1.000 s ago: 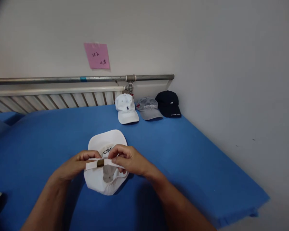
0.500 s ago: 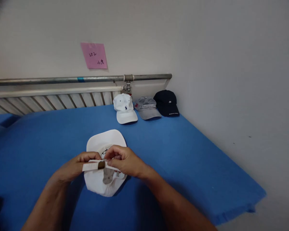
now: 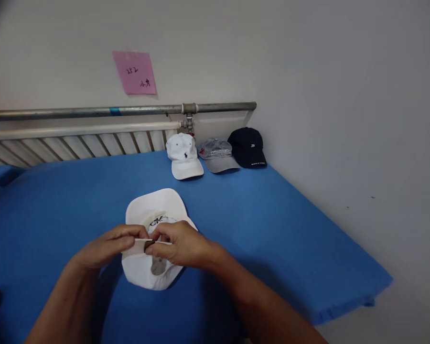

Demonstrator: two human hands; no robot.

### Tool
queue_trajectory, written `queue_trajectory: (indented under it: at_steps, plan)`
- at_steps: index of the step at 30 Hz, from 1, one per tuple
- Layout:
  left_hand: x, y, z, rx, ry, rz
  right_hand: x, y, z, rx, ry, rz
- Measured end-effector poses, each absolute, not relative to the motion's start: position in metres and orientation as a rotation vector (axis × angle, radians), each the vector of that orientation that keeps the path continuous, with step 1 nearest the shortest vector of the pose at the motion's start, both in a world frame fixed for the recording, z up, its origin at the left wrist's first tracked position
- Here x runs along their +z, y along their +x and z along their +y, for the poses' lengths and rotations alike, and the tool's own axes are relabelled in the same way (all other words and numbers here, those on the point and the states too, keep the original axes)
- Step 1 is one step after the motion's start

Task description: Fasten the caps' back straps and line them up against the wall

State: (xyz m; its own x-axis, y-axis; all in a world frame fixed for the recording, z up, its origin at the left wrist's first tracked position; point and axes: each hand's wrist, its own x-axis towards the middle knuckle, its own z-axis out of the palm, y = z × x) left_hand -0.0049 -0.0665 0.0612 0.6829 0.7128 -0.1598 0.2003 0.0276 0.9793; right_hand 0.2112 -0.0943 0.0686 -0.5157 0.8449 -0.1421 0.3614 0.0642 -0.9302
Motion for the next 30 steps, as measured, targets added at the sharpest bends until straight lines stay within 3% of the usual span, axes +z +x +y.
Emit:
queue_trajectory:
  at_steps: [18, 30]
  plan:
    - [0.062, 0.002, -0.07, 0.41, 1.501, 0.869, 0.067, 0.207, -0.095, 1.467, -1.181, -1.856]
    - [0.057, 0.003, -0.066, 0.454, 1.528, 0.895, 0.052, 0.201, -0.092, 1.275, -1.188, -1.841]
